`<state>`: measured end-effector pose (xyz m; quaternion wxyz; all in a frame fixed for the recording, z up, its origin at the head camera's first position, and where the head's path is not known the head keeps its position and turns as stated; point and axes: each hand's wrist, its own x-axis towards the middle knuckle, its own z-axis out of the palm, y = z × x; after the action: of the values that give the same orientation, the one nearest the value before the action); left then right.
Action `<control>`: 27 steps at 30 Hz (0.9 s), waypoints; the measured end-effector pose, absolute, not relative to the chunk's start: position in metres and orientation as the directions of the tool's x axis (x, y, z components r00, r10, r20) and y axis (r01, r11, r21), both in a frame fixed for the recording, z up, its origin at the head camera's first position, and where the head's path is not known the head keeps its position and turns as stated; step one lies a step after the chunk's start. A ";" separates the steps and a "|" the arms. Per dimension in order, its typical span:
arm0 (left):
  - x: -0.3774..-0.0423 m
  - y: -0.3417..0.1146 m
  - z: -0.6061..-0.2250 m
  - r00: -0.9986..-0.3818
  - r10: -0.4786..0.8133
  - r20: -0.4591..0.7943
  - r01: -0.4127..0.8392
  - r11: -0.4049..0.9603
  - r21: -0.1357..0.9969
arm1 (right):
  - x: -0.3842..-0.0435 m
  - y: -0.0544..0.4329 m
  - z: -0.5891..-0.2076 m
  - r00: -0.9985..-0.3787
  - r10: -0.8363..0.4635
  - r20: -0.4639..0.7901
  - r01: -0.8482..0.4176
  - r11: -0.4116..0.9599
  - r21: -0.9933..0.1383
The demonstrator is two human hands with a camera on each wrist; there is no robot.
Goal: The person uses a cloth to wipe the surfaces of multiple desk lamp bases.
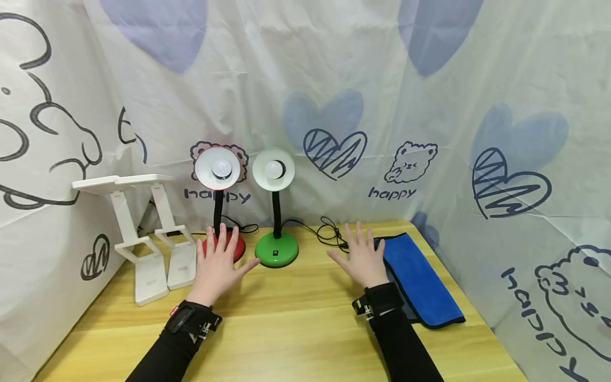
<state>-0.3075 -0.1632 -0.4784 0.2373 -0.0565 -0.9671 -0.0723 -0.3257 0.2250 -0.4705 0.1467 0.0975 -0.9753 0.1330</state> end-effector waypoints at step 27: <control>-0.303 -0.163 -0.476 -0.908 0.085 0.410 0.166 0.972 0.166 | -0.314 0.423 -0.482 -0.983 0.087 -0.159 0.149 0.884 -0.442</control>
<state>-0.3035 -0.1625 -0.4764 0.2044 -0.0647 -0.9717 -0.0990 -0.3135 0.4233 -0.4816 -0.0674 -0.0610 -0.9683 0.2327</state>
